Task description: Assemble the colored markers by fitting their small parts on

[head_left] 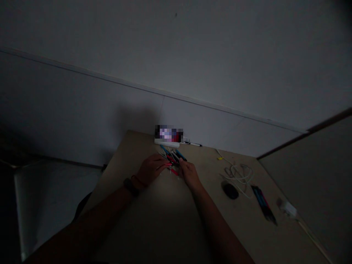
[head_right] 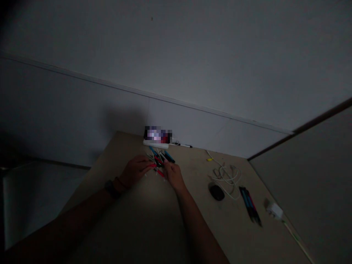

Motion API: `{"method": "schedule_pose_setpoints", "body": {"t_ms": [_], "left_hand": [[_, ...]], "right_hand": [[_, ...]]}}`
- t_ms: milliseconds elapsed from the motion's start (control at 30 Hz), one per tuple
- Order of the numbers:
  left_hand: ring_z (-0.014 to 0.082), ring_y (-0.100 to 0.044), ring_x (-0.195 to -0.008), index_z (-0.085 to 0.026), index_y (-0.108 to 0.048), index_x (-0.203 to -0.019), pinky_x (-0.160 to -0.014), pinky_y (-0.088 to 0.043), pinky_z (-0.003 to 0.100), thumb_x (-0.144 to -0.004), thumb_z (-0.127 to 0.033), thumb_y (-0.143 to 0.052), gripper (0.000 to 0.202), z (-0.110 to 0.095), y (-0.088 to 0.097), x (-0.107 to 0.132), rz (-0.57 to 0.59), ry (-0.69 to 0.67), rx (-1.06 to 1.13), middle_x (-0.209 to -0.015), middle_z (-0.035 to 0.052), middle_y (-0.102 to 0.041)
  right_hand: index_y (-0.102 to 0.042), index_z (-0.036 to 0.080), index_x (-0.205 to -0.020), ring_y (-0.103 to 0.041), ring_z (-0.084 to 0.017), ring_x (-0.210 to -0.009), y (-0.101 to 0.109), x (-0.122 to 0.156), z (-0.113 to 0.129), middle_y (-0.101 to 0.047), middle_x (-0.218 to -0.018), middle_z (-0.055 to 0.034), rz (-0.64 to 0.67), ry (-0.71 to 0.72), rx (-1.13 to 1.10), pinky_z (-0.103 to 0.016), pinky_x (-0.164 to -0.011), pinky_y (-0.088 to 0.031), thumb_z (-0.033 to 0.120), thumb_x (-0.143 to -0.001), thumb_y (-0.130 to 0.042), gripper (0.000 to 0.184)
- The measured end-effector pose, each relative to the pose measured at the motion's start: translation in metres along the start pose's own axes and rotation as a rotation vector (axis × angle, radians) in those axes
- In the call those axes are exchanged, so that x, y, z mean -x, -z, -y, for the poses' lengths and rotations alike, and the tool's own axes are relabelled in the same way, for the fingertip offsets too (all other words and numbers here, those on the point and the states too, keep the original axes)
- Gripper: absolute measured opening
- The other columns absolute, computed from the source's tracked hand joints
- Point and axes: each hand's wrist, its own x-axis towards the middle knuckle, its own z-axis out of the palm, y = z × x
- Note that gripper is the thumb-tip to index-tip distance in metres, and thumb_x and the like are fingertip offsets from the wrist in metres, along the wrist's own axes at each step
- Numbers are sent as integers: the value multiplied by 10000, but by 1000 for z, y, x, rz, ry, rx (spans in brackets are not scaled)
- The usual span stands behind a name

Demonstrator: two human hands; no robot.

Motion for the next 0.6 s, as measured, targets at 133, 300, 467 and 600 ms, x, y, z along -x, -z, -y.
{"method": "schedule_pose_setpoints", "body": {"t_ms": [133,300,467,600], "left_hand": [[197,-658,-895,-206,-774,-1029,-803,-563,339,-1008,-313,-604,201,0,2,-1,-19,-94,-116,-887,64,-730],[188,-633,-864,-195,-764,-1005,-803,-553,335,-1015,-273,-592,189,-2,6,-3,-19,-169,-167,-866,62,-718],[212,-645,-1011,-208,-726,-1117,-890,-571,380,-1014,-272,-582,188,-9,4,-1,-41,-65,-70,-1039,95,-702],[230,-637,-1128,-237,-670,-1231,-967,-569,422,-992,-255,-606,248,-15,5,1,-75,10,19,-1188,110,-665]], "right_hand": [[-437,245,-389,-358,-123,-364,-3,-1,-2,-389,-347,7,22,-52,-79,-300,-435,-268,846,-833,-494,750],[-397,261,-426,-278,-99,-308,-8,-1,-5,-355,-333,40,64,-183,-290,-283,-346,-175,873,-729,-607,715],[-398,257,-408,-341,-111,-316,-11,4,5,-370,-328,25,23,-57,-240,-276,-342,-254,864,-803,-536,737],[-402,263,-444,-336,-117,-320,-14,7,8,-371,-332,32,33,-19,-275,-275,-341,-271,862,-808,-530,713]]}}
